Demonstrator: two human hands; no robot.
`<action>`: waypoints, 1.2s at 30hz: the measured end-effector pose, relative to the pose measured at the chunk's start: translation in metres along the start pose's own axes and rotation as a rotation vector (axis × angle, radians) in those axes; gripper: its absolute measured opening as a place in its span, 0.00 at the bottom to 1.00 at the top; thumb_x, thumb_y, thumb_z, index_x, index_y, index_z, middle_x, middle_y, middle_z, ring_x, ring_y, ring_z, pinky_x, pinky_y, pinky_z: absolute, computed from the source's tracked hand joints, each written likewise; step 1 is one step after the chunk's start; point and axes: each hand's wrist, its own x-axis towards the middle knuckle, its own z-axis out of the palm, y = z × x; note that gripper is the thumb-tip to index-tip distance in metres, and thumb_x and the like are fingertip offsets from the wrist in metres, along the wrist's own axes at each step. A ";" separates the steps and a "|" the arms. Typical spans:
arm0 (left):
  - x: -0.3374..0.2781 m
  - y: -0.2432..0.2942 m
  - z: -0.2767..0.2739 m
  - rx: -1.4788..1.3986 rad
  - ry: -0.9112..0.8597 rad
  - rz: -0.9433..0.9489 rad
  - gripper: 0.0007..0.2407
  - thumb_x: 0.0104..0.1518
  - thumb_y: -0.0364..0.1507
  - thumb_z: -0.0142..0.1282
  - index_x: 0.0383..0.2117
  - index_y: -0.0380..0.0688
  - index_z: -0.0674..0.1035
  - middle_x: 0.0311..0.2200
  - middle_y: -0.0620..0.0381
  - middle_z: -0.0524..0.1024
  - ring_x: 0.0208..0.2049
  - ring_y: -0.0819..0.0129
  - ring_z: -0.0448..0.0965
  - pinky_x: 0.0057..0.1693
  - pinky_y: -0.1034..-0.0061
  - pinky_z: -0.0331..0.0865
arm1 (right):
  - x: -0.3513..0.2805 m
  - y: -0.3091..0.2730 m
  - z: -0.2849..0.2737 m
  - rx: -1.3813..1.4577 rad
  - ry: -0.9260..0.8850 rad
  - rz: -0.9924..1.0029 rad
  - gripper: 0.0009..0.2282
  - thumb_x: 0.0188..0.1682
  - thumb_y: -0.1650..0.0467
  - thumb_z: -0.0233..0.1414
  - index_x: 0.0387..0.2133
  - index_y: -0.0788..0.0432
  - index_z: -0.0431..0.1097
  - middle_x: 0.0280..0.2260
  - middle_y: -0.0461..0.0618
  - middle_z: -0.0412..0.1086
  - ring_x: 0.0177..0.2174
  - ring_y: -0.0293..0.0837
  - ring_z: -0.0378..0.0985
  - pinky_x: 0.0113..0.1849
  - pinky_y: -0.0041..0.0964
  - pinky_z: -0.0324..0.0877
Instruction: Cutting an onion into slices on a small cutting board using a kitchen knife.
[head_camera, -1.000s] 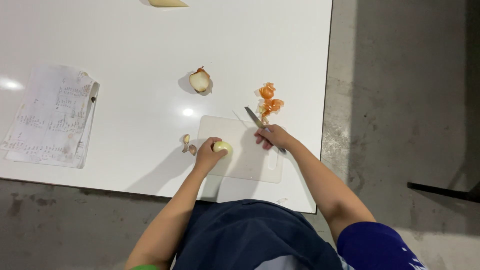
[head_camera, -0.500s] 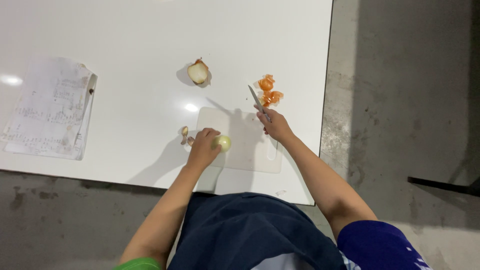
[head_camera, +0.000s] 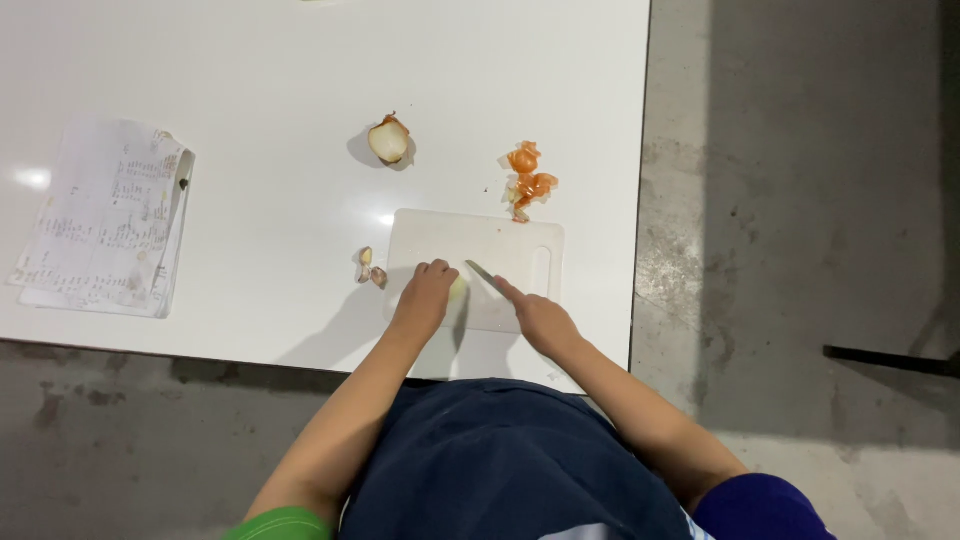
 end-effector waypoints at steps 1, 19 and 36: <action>0.001 -0.004 0.006 0.065 -0.008 0.034 0.15 0.49 0.17 0.55 0.44 0.41 0.77 0.46 0.51 0.73 0.48 0.49 0.74 0.49 0.63 0.75 | -0.001 -0.002 0.004 -0.090 0.007 0.014 0.27 0.56 0.73 0.41 0.70 0.41 0.50 0.34 0.64 0.76 0.34 0.60 0.80 0.40 0.51 0.73; 0.011 -0.006 -0.006 0.131 -0.106 0.099 0.10 0.51 0.22 0.58 0.40 0.45 0.81 0.44 0.57 0.75 0.45 0.54 0.75 0.47 0.63 0.75 | 0.021 -0.015 0.071 -0.180 0.116 -0.016 0.38 0.48 0.80 0.43 0.72 0.40 0.40 0.32 0.60 0.71 0.29 0.58 0.78 0.32 0.51 0.75; 0.006 -0.020 -0.008 0.061 -0.086 0.169 0.13 0.51 0.22 0.61 0.44 0.44 0.80 0.45 0.58 0.75 0.45 0.54 0.75 0.46 0.63 0.75 | -0.031 -0.025 0.056 -0.155 0.152 0.102 0.33 0.50 0.75 0.45 0.70 0.38 0.48 0.29 0.56 0.71 0.27 0.57 0.77 0.31 0.52 0.73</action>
